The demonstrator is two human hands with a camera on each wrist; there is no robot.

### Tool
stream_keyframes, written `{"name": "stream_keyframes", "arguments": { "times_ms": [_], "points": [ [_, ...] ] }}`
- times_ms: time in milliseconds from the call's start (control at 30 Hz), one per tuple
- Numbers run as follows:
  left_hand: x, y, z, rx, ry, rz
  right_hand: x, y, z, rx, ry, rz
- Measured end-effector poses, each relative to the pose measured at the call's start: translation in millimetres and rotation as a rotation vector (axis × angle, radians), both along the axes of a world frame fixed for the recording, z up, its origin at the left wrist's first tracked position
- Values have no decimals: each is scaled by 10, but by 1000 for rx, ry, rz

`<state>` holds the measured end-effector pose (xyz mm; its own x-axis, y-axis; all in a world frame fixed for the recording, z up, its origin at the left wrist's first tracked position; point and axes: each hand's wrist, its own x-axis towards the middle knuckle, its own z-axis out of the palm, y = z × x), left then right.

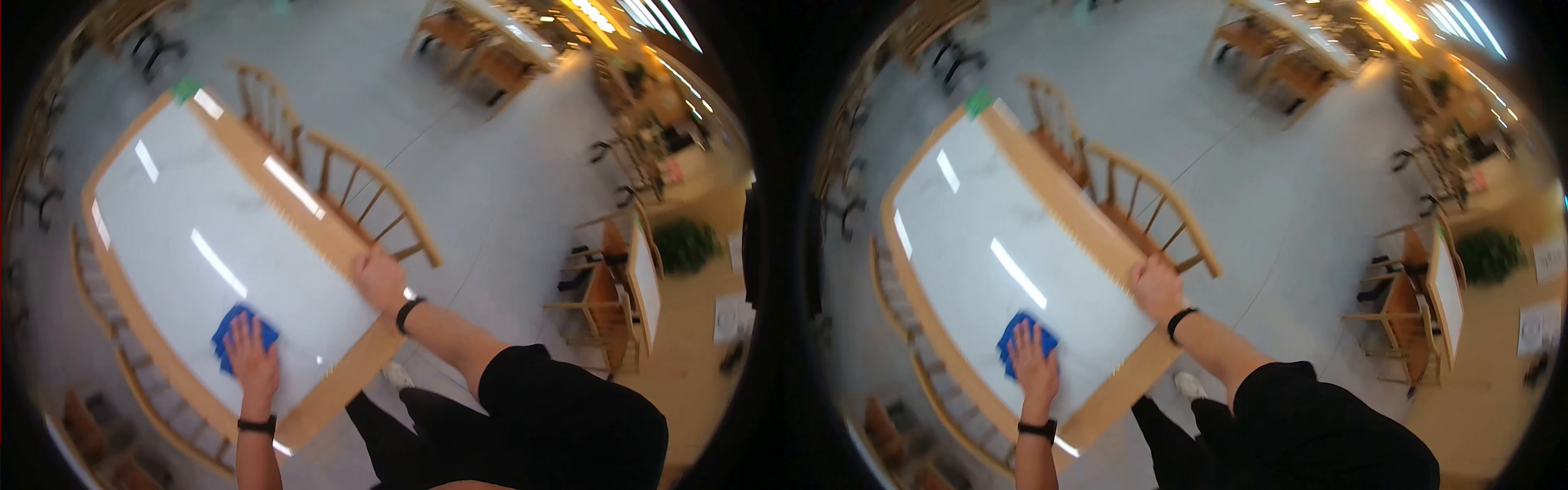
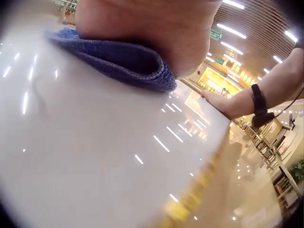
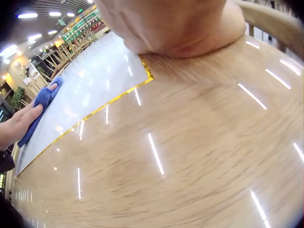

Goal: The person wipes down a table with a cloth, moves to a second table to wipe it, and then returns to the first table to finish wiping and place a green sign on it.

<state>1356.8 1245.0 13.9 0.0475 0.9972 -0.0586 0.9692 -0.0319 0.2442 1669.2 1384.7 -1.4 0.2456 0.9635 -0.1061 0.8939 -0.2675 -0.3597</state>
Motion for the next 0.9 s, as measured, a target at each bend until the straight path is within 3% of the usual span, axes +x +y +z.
{"name": "stream_keyframes", "arguments": {
  "times_ms": [167, 300, 500, 667, 900],
  "points": [
    [582, -727, 313, -48, -145, -13, -48, 71, 23, -103, -43, -23],
    [854, -1171, 331, -91, -179, -57, -97, 83, 111, -132, -118, -3],
    [877, -1312, 311, -112, -175, -222, -83, 66, 72, -139, -108, 19],
    [621, -1043, 202, -75, -321, -340, -70, 59, 61, -151, -112, 22],
    [-238, 385, 265, -71, -190, -282, -54, 58, -1, -142, -157, 3]
  ]
}}
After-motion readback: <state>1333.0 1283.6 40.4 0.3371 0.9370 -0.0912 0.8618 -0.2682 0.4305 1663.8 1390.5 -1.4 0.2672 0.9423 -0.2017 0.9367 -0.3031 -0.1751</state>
